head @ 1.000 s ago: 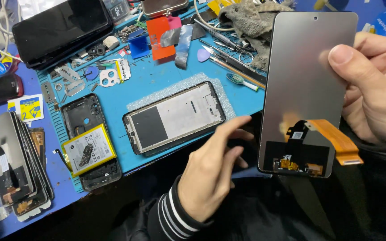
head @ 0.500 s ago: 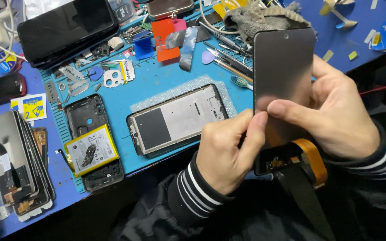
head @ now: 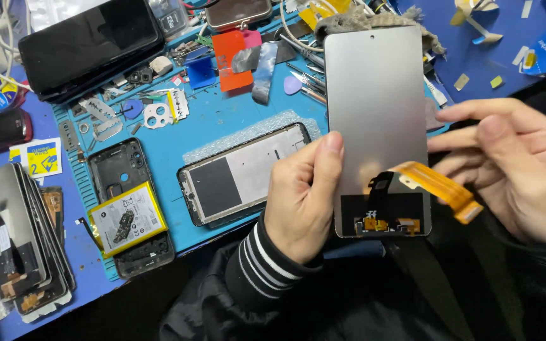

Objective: The person handles a disassembled smartphone, picking up a detached screen assembly and aligning it with the phone's chassis. They then manipulate a small internal component, possibly a camera module, and attempt to place it into the phone's body.

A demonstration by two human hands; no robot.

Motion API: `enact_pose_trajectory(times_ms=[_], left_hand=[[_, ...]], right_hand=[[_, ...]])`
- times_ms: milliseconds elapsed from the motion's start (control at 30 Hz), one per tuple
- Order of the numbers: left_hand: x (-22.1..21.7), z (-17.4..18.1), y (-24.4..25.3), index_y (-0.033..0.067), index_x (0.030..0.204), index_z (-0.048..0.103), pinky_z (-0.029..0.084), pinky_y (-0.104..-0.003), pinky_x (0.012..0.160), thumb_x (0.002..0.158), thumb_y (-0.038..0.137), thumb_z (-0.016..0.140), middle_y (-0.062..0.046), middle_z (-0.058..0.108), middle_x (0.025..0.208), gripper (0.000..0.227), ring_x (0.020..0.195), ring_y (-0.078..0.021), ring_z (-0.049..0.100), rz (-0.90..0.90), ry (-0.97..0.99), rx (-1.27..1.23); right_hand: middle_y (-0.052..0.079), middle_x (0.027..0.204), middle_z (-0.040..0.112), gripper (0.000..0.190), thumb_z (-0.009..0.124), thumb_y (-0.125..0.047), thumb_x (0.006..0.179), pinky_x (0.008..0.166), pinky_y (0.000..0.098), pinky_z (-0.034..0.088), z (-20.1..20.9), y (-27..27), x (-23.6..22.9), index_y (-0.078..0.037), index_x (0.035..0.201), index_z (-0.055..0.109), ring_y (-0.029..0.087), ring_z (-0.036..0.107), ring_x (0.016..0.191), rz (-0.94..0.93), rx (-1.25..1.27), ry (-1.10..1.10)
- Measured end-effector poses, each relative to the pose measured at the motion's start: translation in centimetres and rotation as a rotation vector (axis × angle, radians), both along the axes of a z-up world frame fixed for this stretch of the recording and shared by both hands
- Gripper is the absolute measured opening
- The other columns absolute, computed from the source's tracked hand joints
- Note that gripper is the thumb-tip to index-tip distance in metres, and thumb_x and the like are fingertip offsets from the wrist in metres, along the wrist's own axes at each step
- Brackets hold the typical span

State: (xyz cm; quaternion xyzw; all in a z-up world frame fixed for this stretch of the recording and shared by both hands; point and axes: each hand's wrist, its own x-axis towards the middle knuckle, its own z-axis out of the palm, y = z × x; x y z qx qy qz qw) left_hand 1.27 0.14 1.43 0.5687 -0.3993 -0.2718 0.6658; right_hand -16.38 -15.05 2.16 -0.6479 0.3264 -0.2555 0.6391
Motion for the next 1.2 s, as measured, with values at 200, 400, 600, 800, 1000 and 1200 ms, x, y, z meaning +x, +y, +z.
enact_pose_trajectory(times_ms=[200,400,600,800,1000,1200], left_hand=[[-0.3,-0.3,-1.2,0.0156,0.074,0.038,0.032,-0.028,0.063,0.109,0.034,0.036,0.007,0.035,0.073,0.04,0.069,-0.0061,0.033,-0.078,0.104,-0.026],[0.5,1.3,0.1,0.0053,0.088,0.059,0.036,-0.021,0.029,0.095,0.061,0.027,-0.009,0.054,0.052,0.064,0.037,-0.0135,0.05,-0.172,0.375,0.271],[-0.2,1.7,0.5,0.0118,0.078,0.053,0.038,-0.023,0.036,0.102,0.041,0.045,0.001,0.046,0.053,0.038,0.04,-0.0102,0.048,-0.272,0.227,0.23],[-0.3,1.1,0.5,0.0154,0.076,0.045,0.034,-0.025,0.047,0.106,0.039,0.04,0.004,0.044,0.059,0.038,0.051,-0.0072,0.04,-0.314,0.146,0.201],[0.5,1.6,2.7,0.0085,0.076,0.056,0.032,-0.022,0.038,0.108,0.039,0.035,-0.002,0.043,0.048,0.049,0.039,-0.0092,0.039,-0.326,0.222,0.254],[0.1,1.3,3.2,0.0047,0.123,0.051,0.035,-0.018,0.031,0.105,0.04,0.035,-0.006,0.057,0.073,0.043,0.044,-0.0106,0.052,-0.287,0.364,0.187]], right_hand=[[0.017,0.085,0.071,0.035,0.06,-0.02,0.101,0.034,0.0311,0.061,-0.6,0.6,0.3,0.008,0.122,0.06,0.024,0.07,0.056,0.095,0.107,-0.023],[0.017,0.088,0.072,0.016,0.059,-0.012,0.106,0.039,0.0276,0.057,0.0,0.0,1.0,0.003,0.109,0.063,0.021,0.067,0.057,-0.009,0.065,0.044],[0.02,0.078,0.068,0.019,0.057,-0.012,0.108,0.032,0.0276,0.053,0.5,0.6,0.8,0.006,0.114,0.061,0.025,0.062,0.042,0.007,0.056,0.028],[0.018,0.083,0.071,0.015,0.058,-0.013,0.108,0.037,0.0259,0.056,0.3,0.7,0.6,0.002,0.11,0.061,0.021,0.066,0.052,-0.002,0.094,0.007],[0.007,0.082,0.065,0.011,0.059,-0.019,0.111,0.031,0.0181,0.053,-0.4,-1.1,-0.1,-0.009,0.107,0.056,0.014,0.064,0.05,-0.047,0.047,-0.026],[0.007,0.082,0.064,0.017,0.059,-0.021,0.112,0.044,0.0204,0.055,0.4,-0.8,0.4,-0.007,0.102,0.057,0.014,0.065,0.057,-0.06,0.022,0.003]])
